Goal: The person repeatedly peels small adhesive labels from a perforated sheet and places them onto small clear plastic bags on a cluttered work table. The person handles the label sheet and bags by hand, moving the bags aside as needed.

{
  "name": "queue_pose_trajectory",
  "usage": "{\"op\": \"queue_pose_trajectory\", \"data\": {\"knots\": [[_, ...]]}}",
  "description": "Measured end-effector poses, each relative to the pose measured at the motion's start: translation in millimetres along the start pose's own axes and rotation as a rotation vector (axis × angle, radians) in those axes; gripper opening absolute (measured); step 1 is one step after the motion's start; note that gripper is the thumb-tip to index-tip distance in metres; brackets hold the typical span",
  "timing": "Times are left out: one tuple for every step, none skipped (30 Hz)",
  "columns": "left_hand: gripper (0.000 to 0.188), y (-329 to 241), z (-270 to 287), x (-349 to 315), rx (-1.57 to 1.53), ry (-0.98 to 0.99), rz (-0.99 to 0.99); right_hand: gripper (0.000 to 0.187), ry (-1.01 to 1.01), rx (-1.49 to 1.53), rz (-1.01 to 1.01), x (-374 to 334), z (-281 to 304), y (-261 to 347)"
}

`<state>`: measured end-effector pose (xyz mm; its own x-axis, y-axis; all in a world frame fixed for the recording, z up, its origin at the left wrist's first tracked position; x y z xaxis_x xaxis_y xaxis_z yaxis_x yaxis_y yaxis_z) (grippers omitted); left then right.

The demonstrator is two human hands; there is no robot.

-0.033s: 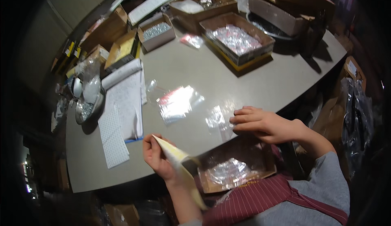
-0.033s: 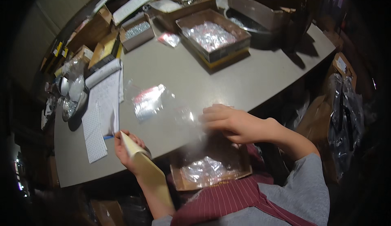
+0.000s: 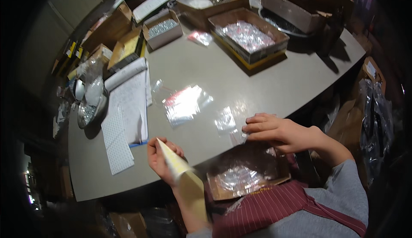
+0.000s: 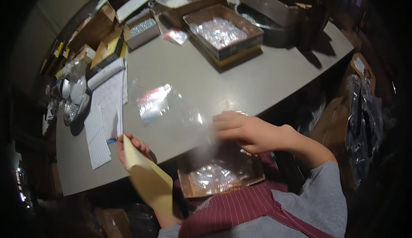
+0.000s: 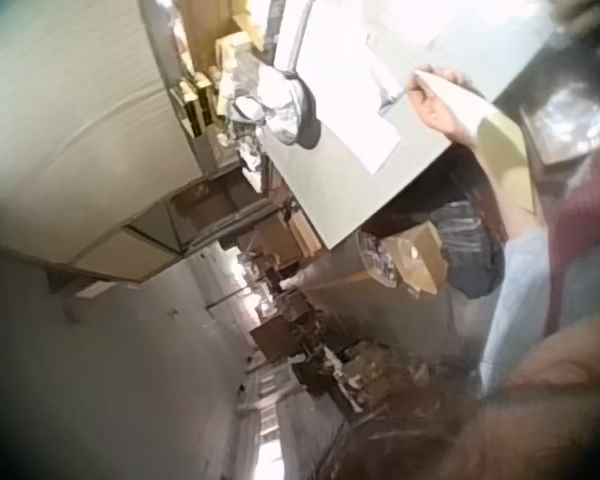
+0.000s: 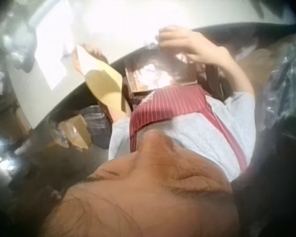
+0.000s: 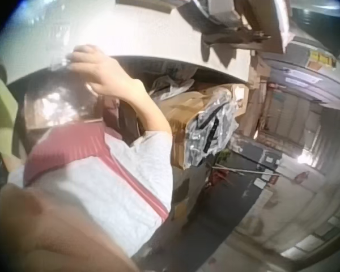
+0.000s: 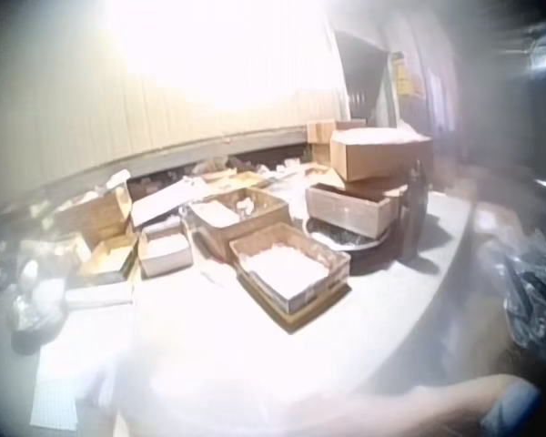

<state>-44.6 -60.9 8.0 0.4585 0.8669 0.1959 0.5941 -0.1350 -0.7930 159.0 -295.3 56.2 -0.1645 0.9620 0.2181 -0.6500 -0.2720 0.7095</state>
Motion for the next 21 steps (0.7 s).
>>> {"op": "queue_pose_trajectory", "data": {"knots": [[0.018,5,8,1,-0.069,-0.001,0.057,0.048,0.014,0.051,0.064,-7,-11,4],[0.019,6,4,1,-0.025,-0.021,0.062,0.046,0.014,0.091,0.123,-17,-19,8],[0.019,5,0,-1,0.018,-0.042,0.067,0.045,0.013,0.130,0.182,-25,-29,13],[0.019,0,-12,-3,0.071,-0.003,-0.021,0.037,-0.001,0.184,0.188,-29,-34,14],[0.019,1,-14,-3,0.099,-0.002,-0.021,0.036,-0.016,0.201,0.210,-30,-33,15],[0.019,-1,-14,-3,0.130,0.000,-0.026,0.035,-0.032,0.218,0.237,-28,-30,16],[0.019,-2,-15,-2,0.160,0.002,-0.031,0.034,-0.048,0.234,0.264,-24,-27,15],[0.018,-2,-14,-2,0.183,0.010,-0.042,0.029,-0.126,0.249,0.226,-17,-22,8],[0.018,-3,-12,-1,0.194,-0.017,-0.049,0.033,-0.161,0.171,0.231,-5,-14,5],[0.017,-3,-12,0,0.199,-0.038,-0.056,0.036,-0.248,-0.009,0.160,7,-12,1],[0.017,-3,-12,1,0.203,-0.059,-0.064,0.041,-0.334,-0.187,0.086,16,-12,-5],[0.017,-3,-13,2,0.232,-0.057,-0.075,0.044,-0.315,-0.291,0.080,25,-16,-7],[0.017,-4,-14,2,0.261,-0.055,-0.087,0.048,-0.296,-0.395,0.072,33,-19,-8],[0.017,-5,-16,3,0.289,-0.051,-0.098,0.052,-0.277,-0.499,0.064,36,-20,-9],[0.017,-4,-17,0,0.285,-0.054,-0.085,0.053,-0.206,-0.385,0.115,36,-27,-12],[0.017,-4,-23,-3,0.280,-0.055,-0.072,0.054,-0.137,-0.271,0.164,31,-31,-16],[0.017,-4,-28,-4,0.275,-0.054,-0.058,0.055,-0.069,-0.158,0.211,26,-35,-18],[0.018,-7,-27,-8,0.286,-0.047,-0.072,0.048,-0.045,-0.055,0.318,21,-36,-10],[0.018,-11,-24,-10,0.309,-0.049,-0.083,0.043,-0.042,-0.029,0.357,15,-38,-6],[0.018,-8,-23,-9,0.316,-0.036,-0.083,0.037,-0.045,-0.019,0.377,3,-40,-2],[0.018,-5,-21,-9,0.323,-0.021,-0.083,0.032,-0.048,-0.008,0.396,-7,-42,2]]}}
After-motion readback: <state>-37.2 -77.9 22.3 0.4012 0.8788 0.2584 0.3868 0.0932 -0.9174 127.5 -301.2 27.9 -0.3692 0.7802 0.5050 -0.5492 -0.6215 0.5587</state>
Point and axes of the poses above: each hand's wrist, its own x-axis towards the middle knuckle, its own z-axis out of the back of the hand, y = z × x, the point moved 6 cm from there along x, towards the middle knuckle, and after that the axes turned 5 degrees about x, right-handed, at the moved point
